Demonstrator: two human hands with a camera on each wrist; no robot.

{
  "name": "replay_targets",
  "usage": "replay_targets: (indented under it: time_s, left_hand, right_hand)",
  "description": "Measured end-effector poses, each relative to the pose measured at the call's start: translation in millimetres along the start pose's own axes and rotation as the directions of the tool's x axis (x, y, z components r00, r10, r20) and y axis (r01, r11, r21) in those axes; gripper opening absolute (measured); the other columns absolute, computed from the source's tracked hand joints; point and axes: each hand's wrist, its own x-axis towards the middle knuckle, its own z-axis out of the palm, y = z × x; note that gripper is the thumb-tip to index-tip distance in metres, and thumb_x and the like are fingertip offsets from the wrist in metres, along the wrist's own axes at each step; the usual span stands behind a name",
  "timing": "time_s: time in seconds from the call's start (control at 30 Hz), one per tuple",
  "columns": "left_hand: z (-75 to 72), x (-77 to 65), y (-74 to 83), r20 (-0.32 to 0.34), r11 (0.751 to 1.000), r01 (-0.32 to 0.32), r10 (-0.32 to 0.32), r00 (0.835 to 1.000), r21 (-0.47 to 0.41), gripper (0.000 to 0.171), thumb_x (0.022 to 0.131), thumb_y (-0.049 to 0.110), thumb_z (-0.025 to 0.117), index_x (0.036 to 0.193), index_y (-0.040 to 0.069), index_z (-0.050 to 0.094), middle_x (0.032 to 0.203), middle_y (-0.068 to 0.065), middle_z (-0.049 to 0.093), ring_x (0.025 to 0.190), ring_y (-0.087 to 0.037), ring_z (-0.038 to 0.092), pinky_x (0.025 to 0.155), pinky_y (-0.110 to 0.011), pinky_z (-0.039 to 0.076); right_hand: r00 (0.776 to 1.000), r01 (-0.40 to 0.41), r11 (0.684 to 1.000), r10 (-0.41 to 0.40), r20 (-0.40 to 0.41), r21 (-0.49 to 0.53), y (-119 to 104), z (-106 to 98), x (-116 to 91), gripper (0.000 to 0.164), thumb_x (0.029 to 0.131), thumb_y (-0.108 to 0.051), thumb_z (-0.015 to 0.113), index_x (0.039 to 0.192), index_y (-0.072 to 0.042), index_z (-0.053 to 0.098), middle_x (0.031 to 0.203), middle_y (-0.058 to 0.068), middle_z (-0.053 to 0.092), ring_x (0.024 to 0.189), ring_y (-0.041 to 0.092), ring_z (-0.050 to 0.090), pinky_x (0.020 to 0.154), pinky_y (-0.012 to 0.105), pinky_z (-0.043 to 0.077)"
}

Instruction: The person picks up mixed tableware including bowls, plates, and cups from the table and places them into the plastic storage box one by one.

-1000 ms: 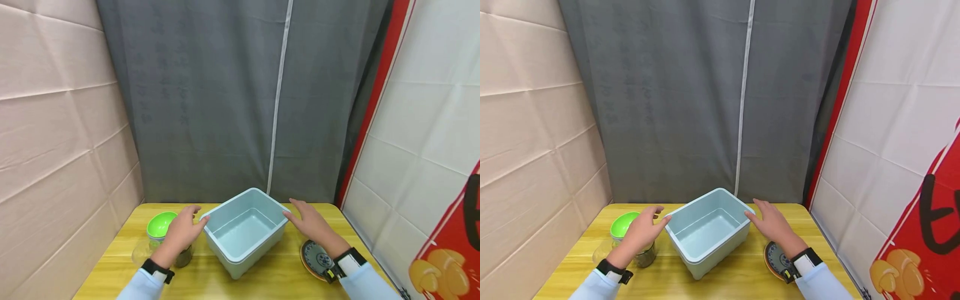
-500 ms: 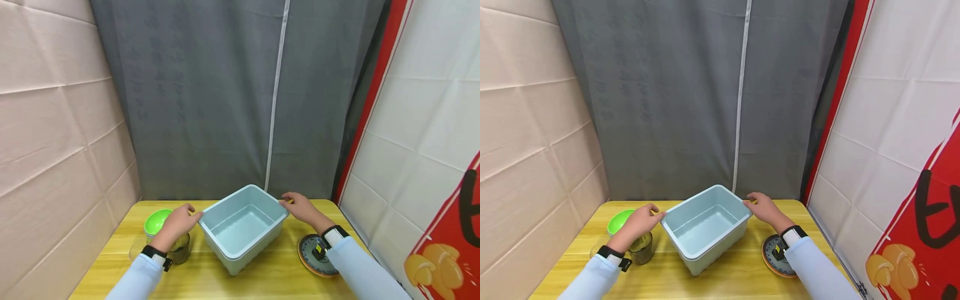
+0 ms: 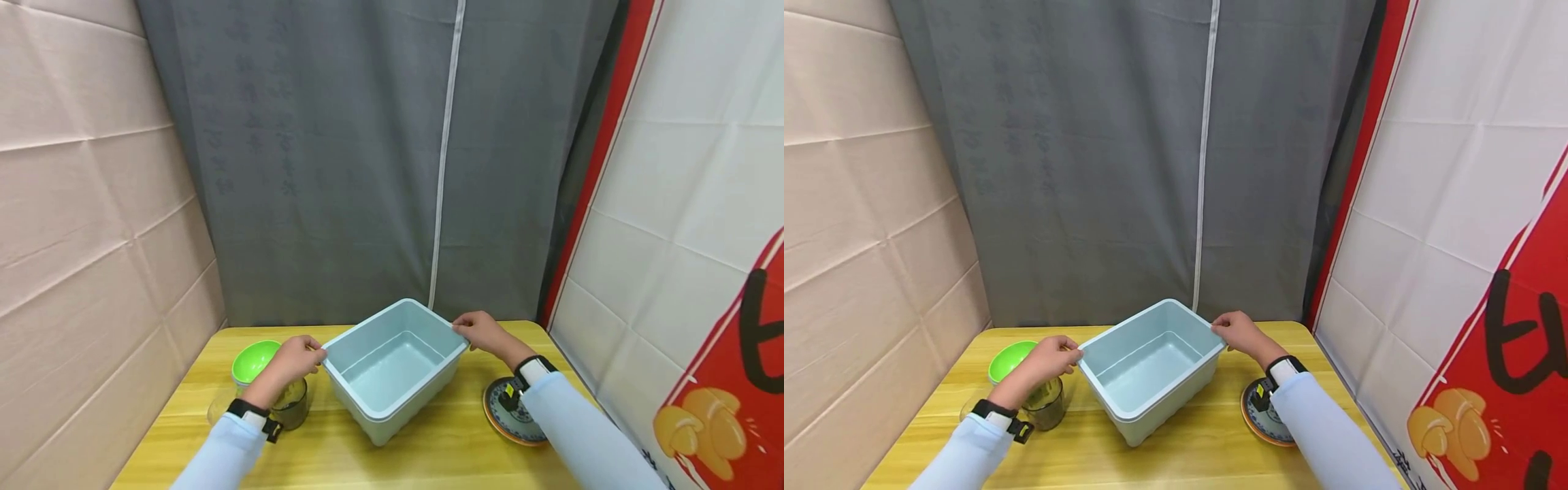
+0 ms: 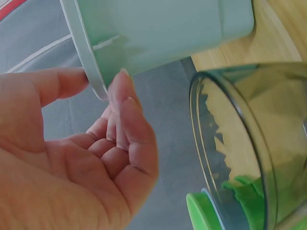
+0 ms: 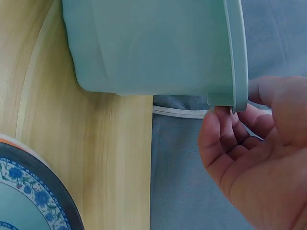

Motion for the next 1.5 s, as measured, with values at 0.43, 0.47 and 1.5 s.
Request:
replay_targets:
  time_s: [0.43, 0.47, 1.5]
  left_hand:
    - [12.2, 3.8, 3.4, -0.111, 1.000, -0.001, 0.002, 0.994, 0.003, 0.026, 0.101, 0.018, 0.067, 0.113, -0.004, 0.071, 0.099, -0.013, 0.075, 0.079, -0.022, 0.075, 0.068, -0.036, 0.058]
    - [12.4, 5.0, 3.9, -0.109, 1.000, -0.003, 0.002, 0.994, -0.009, 0.026, 0.101, 0.017, 0.067, 0.114, -0.005, 0.071, 0.101, -0.014, 0.075, 0.079, -0.022, 0.076, 0.068, -0.036, 0.060]
    - [2.3, 80.6, 20.5, 0.007, 0.988, -0.115, 0.115, 0.993, 0.105, 0.037, 0.107, 0.015, 0.065, 0.135, -0.009, 0.070, 0.121, -0.022, 0.074, 0.087, -0.024, 0.076, 0.079, -0.041, 0.067]
  right_hand:
    - [0.991, -0.136, 0.970, 0.136, 0.017, 0.204, 0, 8, -12, 0.035, 0.114, -0.027, 0.061, 0.129, 0.002, 0.075, 0.117, 0.014, 0.075, 0.096, 0.026, 0.070, 0.088, 0.046, 0.063]
    - [0.989, -0.148, 0.964, 0.147, 0.021, 0.223, 0, 8, -13, 0.036, 0.114, -0.027, 0.061, 0.130, 0.002, 0.075, 0.118, 0.014, 0.075, 0.098, 0.025, 0.070, 0.089, 0.046, 0.063]
    - [0.974, -0.199, 0.813, 0.226, 0.020, 0.546, -8, 19, -72, 0.036, 0.111, -0.018, 0.065, 0.130, 0.011, 0.071, 0.099, 0.014, 0.073, 0.079, 0.018, 0.067, 0.072, 0.026, 0.062]
